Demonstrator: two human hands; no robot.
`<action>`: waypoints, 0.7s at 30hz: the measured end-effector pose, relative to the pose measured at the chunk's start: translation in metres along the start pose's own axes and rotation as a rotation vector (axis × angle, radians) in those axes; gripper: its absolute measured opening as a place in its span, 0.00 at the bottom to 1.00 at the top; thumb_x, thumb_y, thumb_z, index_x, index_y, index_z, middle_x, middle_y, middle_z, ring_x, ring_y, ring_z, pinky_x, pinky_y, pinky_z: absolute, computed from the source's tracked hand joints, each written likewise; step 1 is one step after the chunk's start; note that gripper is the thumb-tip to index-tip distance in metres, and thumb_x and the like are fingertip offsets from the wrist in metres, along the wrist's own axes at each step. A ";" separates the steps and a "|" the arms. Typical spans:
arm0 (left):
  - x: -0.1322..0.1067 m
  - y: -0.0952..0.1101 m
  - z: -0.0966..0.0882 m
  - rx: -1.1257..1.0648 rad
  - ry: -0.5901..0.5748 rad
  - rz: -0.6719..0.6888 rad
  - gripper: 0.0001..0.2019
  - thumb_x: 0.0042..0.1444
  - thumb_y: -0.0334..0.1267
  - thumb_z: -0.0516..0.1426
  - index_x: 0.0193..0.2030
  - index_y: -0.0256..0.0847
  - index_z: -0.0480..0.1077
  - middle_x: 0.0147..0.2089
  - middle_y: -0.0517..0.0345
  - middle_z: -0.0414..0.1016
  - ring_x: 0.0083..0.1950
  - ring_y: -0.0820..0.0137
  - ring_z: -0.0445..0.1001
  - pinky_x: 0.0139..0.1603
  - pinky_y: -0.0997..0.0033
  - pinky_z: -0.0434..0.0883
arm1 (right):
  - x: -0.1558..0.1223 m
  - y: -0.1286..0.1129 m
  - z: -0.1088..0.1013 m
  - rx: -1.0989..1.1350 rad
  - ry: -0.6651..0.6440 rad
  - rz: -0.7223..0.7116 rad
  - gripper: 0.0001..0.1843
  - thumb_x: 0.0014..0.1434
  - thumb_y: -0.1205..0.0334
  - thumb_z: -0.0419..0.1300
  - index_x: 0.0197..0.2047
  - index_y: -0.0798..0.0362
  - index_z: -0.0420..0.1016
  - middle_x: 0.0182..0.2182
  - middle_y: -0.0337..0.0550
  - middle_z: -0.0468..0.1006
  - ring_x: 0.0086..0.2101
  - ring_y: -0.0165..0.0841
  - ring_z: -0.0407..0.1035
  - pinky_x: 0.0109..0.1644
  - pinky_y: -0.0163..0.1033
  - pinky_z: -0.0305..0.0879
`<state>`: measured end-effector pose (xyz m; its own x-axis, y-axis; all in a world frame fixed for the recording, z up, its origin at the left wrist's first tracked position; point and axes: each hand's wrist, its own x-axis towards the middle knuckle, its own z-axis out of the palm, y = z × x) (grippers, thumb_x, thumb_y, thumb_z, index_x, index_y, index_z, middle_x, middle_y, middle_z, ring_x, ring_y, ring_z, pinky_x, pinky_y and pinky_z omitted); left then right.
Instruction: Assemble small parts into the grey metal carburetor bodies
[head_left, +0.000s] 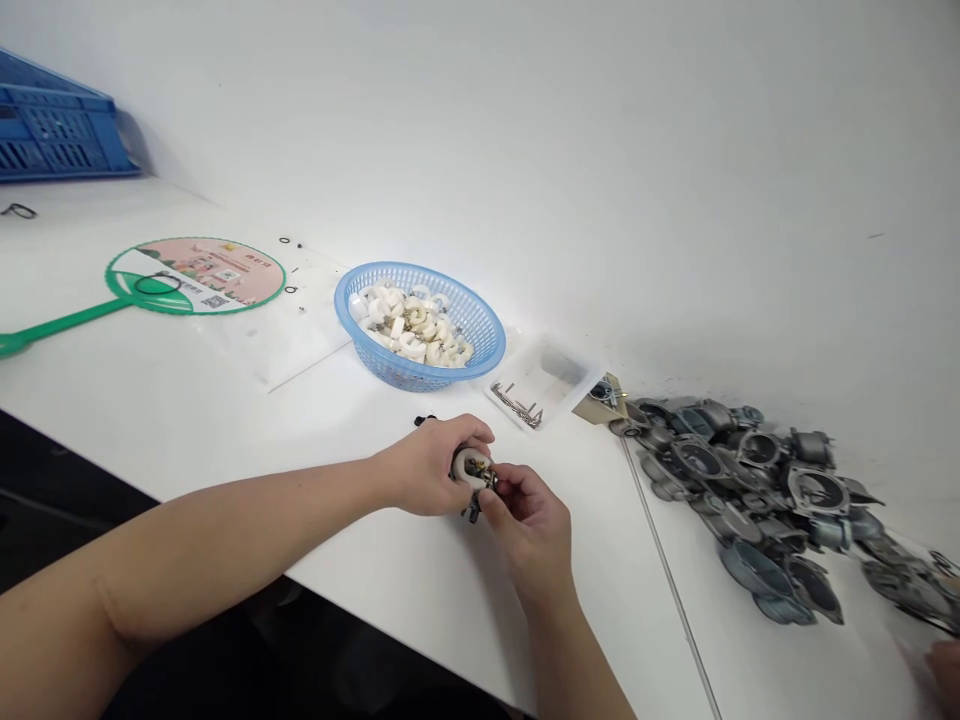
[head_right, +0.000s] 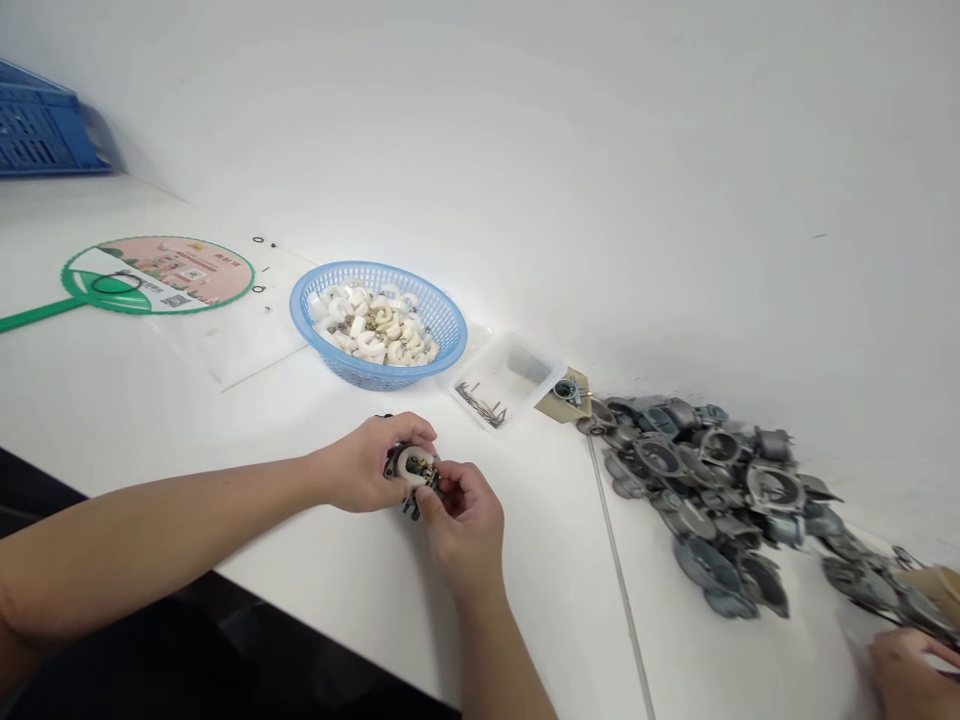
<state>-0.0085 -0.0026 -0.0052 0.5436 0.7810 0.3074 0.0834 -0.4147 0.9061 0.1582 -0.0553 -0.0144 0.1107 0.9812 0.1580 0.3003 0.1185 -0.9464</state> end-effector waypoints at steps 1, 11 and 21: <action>0.000 0.000 -0.001 -0.008 -0.016 0.007 0.25 0.42 0.28 0.57 0.51 0.39 0.61 0.44 0.52 0.74 0.39 0.69 0.72 0.37 0.70 0.70 | -0.001 -0.001 0.001 0.004 0.010 0.008 0.14 0.48 0.55 0.65 0.36 0.53 0.73 0.27 0.39 0.67 0.28 0.29 0.62 0.30 0.35 0.61; 0.002 -0.003 -0.009 -0.112 -0.177 -0.063 0.30 0.47 0.27 0.56 0.59 0.42 0.57 0.55 0.47 0.69 0.52 0.62 0.70 0.48 0.62 0.69 | -0.005 0.003 0.002 -0.022 0.092 0.018 0.16 0.46 0.53 0.67 0.34 0.54 0.74 0.26 0.41 0.70 0.27 0.32 0.64 0.28 0.37 0.63; 0.007 -0.009 -0.010 -0.279 -0.219 -0.132 0.31 0.46 0.25 0.57 0.59 0.41 0.58 0.58 0.43 0.66 0.55 0.58 0.69 0.49 0.59 0.68 | -0.004 0.000 0.008 -0.025 0.148 0.060 0.19 0.44 0.50 0.67 0.35 0.55 0.74 0.25 0.42 0.72 0.25 0.31 0.64 0.26 0.37 0.63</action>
<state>-0.0141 0.0113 -0.0088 0.7115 0.6884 0.1409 -0.0499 -0.1505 0.9874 0.1505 -0.0579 -0.0171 0.2667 0.9531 0.1432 0.3122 0.0551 -0.9484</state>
